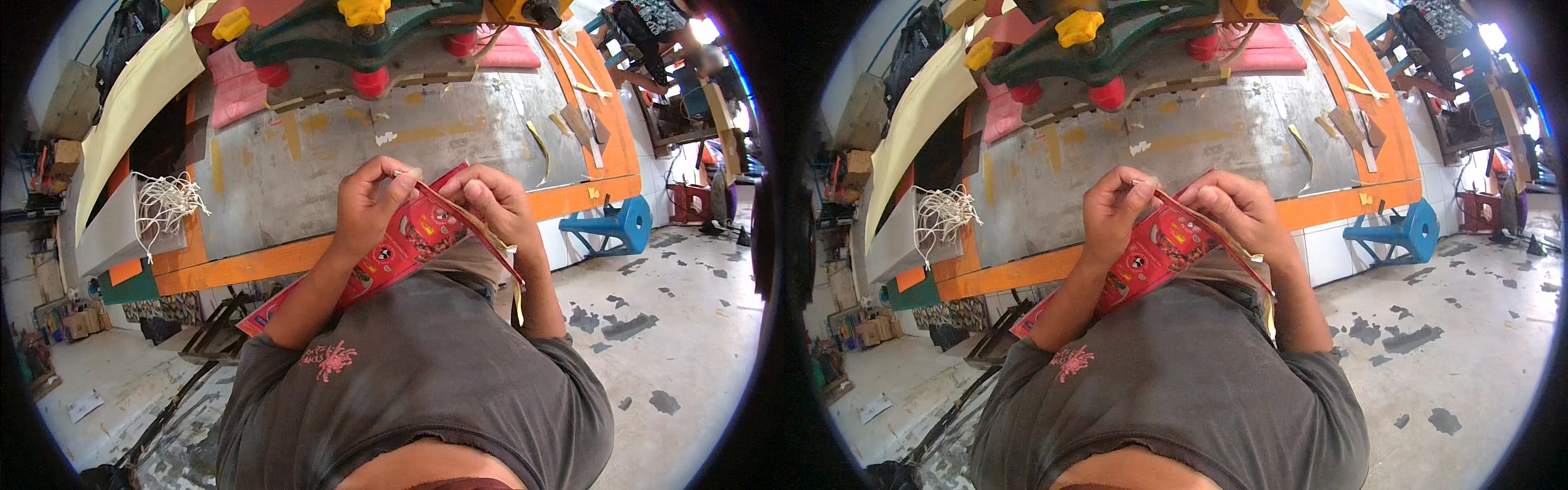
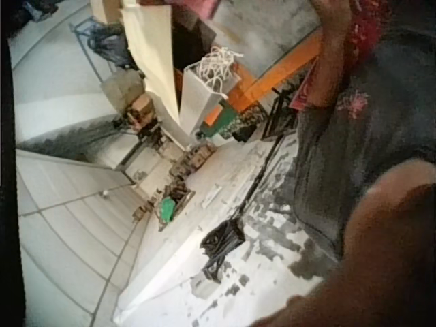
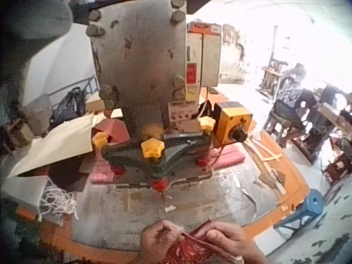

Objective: The person uses a press machine to secure materials, then by hand wraps a small white piece and a yellow strip around the edge of a pink plastic object, securing them through a hole.

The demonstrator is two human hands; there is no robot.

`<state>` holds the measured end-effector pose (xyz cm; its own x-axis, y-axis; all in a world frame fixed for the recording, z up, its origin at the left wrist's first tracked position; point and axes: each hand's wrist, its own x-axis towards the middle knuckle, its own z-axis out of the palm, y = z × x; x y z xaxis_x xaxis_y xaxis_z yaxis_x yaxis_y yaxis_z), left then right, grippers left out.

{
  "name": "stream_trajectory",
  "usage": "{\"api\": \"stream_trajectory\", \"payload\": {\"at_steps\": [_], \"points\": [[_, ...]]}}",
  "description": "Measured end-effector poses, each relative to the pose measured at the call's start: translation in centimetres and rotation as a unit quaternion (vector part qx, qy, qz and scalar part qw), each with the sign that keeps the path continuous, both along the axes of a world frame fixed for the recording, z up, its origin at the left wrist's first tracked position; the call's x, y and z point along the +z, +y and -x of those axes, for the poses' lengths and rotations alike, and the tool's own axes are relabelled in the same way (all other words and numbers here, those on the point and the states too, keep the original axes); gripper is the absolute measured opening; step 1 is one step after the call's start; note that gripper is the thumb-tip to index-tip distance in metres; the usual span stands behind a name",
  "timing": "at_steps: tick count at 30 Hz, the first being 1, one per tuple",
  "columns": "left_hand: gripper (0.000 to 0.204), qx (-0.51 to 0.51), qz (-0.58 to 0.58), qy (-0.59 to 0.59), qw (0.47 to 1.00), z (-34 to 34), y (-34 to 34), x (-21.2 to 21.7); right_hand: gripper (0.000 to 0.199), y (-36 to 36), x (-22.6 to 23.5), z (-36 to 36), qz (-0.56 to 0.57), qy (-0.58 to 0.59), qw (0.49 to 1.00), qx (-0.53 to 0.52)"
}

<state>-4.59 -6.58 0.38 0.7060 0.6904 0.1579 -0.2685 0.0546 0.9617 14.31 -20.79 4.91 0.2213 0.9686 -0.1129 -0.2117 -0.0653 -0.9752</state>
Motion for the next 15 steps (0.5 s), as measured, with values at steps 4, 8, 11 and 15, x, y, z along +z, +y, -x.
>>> {"api": "stream_trajectory", "payload": {"at_steps": [4, 8, 11, 15], "points": [[0.012, 0.016, -0.038, 0.010, 0.999, 0.0, 0.2, -0.5, 0.016, -0.1, 1.0, -0.1, -0.020, -0.183, 0.983, 0.015], [0.011, 0.033, -0.030, -0.001, 0.999, -0.1, 0.1, -0.5, 0.016, -0.4, 1.4, 0.1, -0.002, -0.235, 0.972, 0.028], [0.009, 0.044, -0.035, 0.004, 0.998, -0.1, 0.2, -0.6, 0.017, -0.4, 2.0, 0.5, 0.009, -0.277, 0.960, 0.038], [0.008, 0.055, -0.005, -0.005, 0.998, -0.1, 0.0, -0.4, 0.018, -0.5, 3.1, 2.3, 0.051, -0.288, 0.956, 0.034]]}}
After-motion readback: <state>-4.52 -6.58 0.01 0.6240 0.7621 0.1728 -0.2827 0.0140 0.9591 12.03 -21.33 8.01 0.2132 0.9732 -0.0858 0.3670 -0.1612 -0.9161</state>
